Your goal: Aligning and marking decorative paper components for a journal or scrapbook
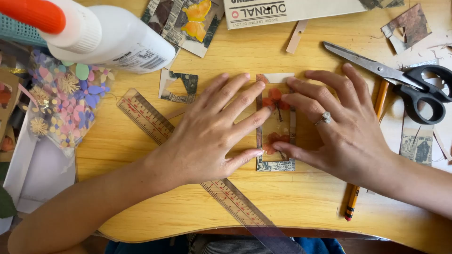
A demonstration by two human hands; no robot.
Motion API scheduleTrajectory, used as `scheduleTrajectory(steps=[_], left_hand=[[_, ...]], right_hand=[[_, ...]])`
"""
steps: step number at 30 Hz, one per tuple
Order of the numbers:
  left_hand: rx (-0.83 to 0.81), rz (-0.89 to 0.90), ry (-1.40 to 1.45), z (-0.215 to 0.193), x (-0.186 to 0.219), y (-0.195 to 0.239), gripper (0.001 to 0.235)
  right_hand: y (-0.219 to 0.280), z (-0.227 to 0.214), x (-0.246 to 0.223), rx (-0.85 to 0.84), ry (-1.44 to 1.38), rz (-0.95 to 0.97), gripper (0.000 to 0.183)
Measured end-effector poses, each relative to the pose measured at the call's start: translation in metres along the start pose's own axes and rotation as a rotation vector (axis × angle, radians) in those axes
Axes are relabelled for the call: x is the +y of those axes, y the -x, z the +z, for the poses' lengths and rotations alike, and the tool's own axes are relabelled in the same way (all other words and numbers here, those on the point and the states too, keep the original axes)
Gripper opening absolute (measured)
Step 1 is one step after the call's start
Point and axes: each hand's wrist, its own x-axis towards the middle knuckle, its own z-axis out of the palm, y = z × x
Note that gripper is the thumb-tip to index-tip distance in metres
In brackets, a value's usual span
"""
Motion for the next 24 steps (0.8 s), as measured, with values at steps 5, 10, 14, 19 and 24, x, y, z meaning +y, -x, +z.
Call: scheduleTrajectory(steps=[5,10,14,19,24], left_hand=[[0.005,-0.009,0.022,0.001,0.000,0.000,0.059],[0.015,-0.006,0.018,0.001,0.000,0.001,0.059],[0.019,-0.003,0.020,0.000,0.000,0.000,0.058],[0.029,0.003,0.011,-0.001,0.001,0.000,0.053],[0.013,0.070,-0.007,0.004,0.004,0.001,0.057]], right_hand=[[-0.005,-0.016,0.007,-0.129,-0.068,0.020,0.066],[-0.007,-0.020,0.008,-0.156,-0.079,0.001,0.068],[-0.005,-0.018,0.007,-0.127,-0.065,-0.006,0.065],[-0.004,-0.017,0.007,-0.121,-0.059,-0.007,0.063],[-0.007,-0.019,0.009,-0.136,-0.052,-0.027,0.062]])
